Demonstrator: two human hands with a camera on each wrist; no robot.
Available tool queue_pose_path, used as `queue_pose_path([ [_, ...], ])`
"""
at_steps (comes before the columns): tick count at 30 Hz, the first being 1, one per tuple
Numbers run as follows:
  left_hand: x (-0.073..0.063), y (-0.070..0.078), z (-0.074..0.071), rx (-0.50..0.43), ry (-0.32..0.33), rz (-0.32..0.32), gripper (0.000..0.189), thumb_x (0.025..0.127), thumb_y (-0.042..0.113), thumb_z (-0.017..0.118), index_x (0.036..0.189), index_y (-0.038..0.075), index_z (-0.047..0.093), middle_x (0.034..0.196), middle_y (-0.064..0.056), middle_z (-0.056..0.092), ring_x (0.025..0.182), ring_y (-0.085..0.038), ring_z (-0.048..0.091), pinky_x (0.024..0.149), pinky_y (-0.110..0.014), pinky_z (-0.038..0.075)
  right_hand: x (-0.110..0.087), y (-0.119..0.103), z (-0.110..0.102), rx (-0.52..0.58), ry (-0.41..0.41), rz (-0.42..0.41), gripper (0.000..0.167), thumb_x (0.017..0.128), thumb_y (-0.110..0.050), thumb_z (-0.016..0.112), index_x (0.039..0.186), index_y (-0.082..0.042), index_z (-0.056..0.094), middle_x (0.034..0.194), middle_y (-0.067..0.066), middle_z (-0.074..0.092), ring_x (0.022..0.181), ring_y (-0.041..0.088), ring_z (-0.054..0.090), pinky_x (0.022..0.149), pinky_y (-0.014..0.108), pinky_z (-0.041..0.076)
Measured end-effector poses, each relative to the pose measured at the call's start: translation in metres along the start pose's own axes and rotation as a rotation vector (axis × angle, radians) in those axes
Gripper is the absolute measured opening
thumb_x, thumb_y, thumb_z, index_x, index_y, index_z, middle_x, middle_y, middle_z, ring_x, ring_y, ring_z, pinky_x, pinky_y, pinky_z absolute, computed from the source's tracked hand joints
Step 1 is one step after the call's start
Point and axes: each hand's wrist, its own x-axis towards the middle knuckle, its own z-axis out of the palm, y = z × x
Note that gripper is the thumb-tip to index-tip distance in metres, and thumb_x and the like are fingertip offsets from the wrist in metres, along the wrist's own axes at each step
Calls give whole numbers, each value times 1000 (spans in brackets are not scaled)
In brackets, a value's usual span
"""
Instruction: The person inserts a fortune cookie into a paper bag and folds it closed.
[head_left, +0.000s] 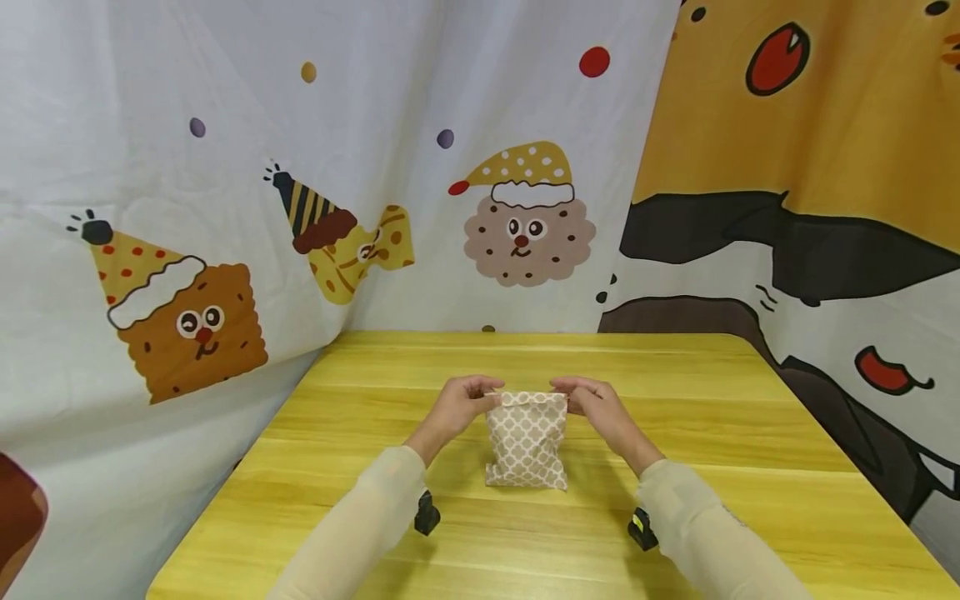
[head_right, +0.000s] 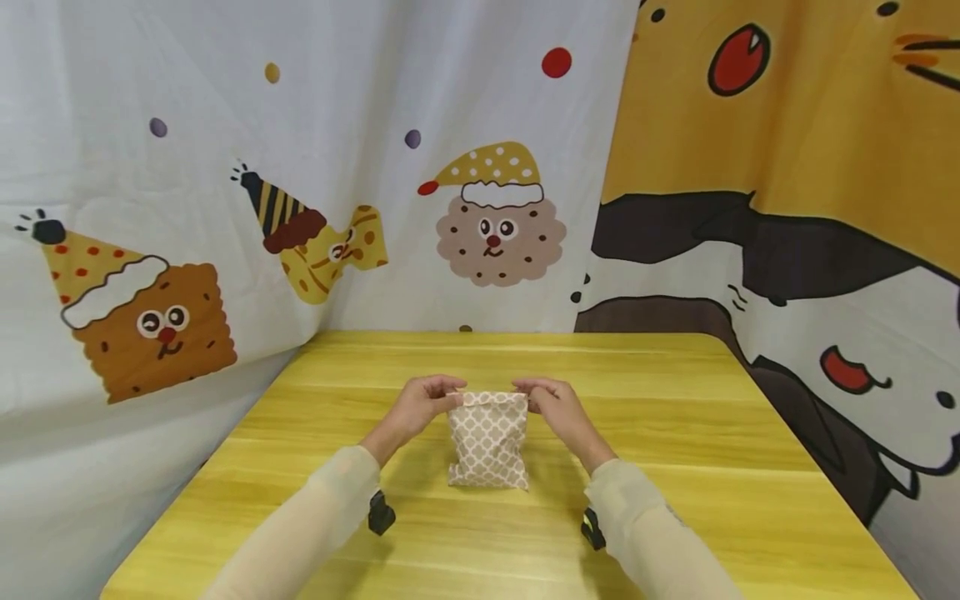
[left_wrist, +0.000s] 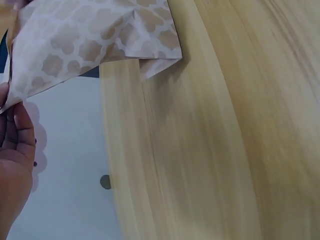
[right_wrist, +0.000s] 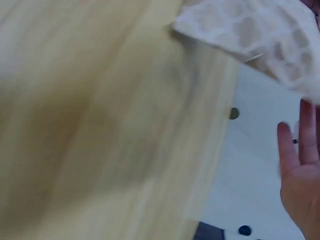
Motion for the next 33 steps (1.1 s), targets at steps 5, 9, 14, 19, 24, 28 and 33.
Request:
queue_pose_path([
  [5, 3, 4, 4, 17, 25, 22, 20, 94, 7, 69, 113, 3, 73, 85, -5, 67, 70, -13, 49, 63, -27, 44, 10, -14, 6, -165, -5, 61, 53, 99, -51, 56, 130, -9, 66, 125, 9, 66, 113, 25, 62, 97, 46, 49],
  [9, 4, 5, 6, 8, 24, 51, 20, 93, 3, 68, 112, -2, 72, 81, -12, 65, 66, -14, 47, 62, -28, 43, 14, -19, 10, -270, -3, 107, 36, 94, -40, 69, 115, -12, 75, 109, 3, 70, 99, 21, 63, 84, 39, 53],
  [14, 2, 6, 7, -4, 13, 52, 21, 94, 9, 69, 114, 3, 72, 80, -7, 64, 67, -13, 48, 62, -27, 44, 15, -20, 10, -270, 34, 117, 17, 94, -25, 71, 100, -11, 79, 96, 2, 72, 86, 19, 62, 72, 33, 49],
  [19, 2, 10, 9, 53, -49, 20, 25, 99, 24, 64, 119, 11, 72, 97, 0, 68, 84, -14, 59, 77, -37, 52, 13, -20, 11, -259, 35, 100, 15, 95, -24, 70, 99, -12, 78, 96, 2, 71, 86, 20, 61, 72, 35, 49],
  [24, 5, 14, 15, 149, -64, 8, 20, 96, 32, 68, 108, 17, 75, 101, 4, 69, 89, -15, 62, 76, -37, 54, 11, -20, 11, -257, 31, 86, 15, 96, -23, 69, 99, -11, 78, 95, 2, 70, 84, 21, 61, 71, 36, 50],
  [28, 6, 16, 19, 172, -27, 28, 9, 95, 23, 70, 97, 17, 76, 94, 5, 67, 86, -15, 61, 71, -31, 53, 10, -21, 14, -274, 11, 87, 19, 95, -28, 70, 103, -12, 77, 97, 1, 71, 85, 19, 62, 73, 35, 52],
  [33, 4, 22, 24, 175, -35, 42, 8, 95, 20, 69, 97, 16, 76, 92, 5, 68, 84, -14, 62, 71, -31, 53, 11, -23, 19, -329, 14, 62, 15, 93, -25, 72, 98, -13, 79, 91, 0, 71, 77, 18, 61, 67, 34, 51],
])
